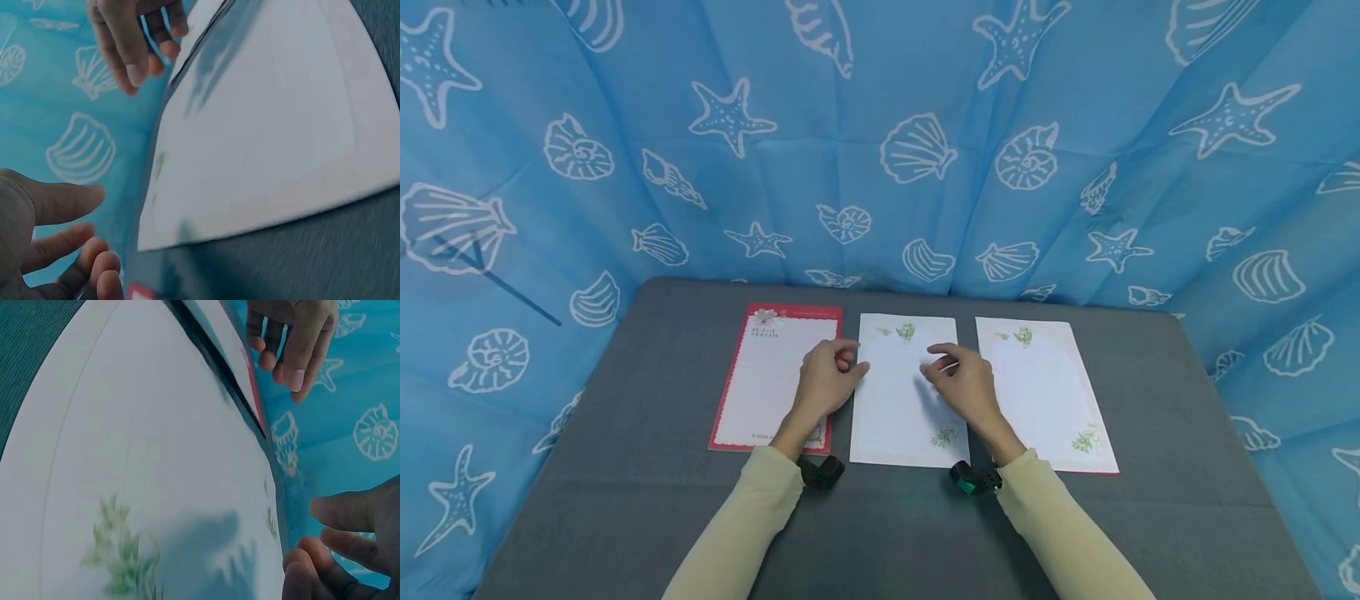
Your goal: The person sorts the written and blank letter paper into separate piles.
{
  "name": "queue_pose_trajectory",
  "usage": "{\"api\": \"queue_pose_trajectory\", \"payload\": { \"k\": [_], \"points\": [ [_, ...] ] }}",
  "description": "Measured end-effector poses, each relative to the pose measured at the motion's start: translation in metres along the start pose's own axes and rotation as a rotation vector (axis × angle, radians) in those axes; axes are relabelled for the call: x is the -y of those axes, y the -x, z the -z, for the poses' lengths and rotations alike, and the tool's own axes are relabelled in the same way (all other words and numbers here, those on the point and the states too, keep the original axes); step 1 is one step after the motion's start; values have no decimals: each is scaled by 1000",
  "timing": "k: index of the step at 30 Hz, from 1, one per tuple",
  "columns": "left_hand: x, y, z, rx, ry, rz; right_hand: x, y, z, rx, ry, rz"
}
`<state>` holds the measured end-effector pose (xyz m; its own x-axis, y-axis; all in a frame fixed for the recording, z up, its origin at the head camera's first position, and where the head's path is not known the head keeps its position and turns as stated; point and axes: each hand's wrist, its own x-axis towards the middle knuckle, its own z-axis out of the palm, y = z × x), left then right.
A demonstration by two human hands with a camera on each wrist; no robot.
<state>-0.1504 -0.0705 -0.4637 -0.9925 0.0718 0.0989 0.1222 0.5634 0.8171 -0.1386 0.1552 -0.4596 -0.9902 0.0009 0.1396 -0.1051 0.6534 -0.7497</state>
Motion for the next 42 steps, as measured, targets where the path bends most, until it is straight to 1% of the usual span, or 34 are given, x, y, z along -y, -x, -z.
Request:
{"api": "queue_pose_trajectory", "payload": {
  "k": [3,7,12,16,20,26,29,34,38,42],
  "points": [
    [-2,0,-10,13,5,-5,-5,2,5,-4,6,-9],
    [-4,-1,-20,33,6,7,-11,4,9,-15,19,-25],
    [-6,-1,-27,38,-20,12,-17,6,10,-25,44,-36],
    [-6,0,-29,33,-38,11,-20,7,9,-22,76,-53],
    [-7,2,-29,19,-69,25,-22,8,8,-28,116,-69],
    [-7,4,-31,-5,-108,82,-26,10,8,-36,138,-69],
    [-8,5,-32,0,-118,112,-27,11,8,-24,141,-77],
    [-10,5,-33,23,-131,138,-29,12,8,-8,139,-89],
    [-11,5,-33,34,-118,154,-28,12,7,-5,139,-96],
    [-12,5,-33,27,-106,156,-27,13,8,-13,148,-93]
  ]
}}
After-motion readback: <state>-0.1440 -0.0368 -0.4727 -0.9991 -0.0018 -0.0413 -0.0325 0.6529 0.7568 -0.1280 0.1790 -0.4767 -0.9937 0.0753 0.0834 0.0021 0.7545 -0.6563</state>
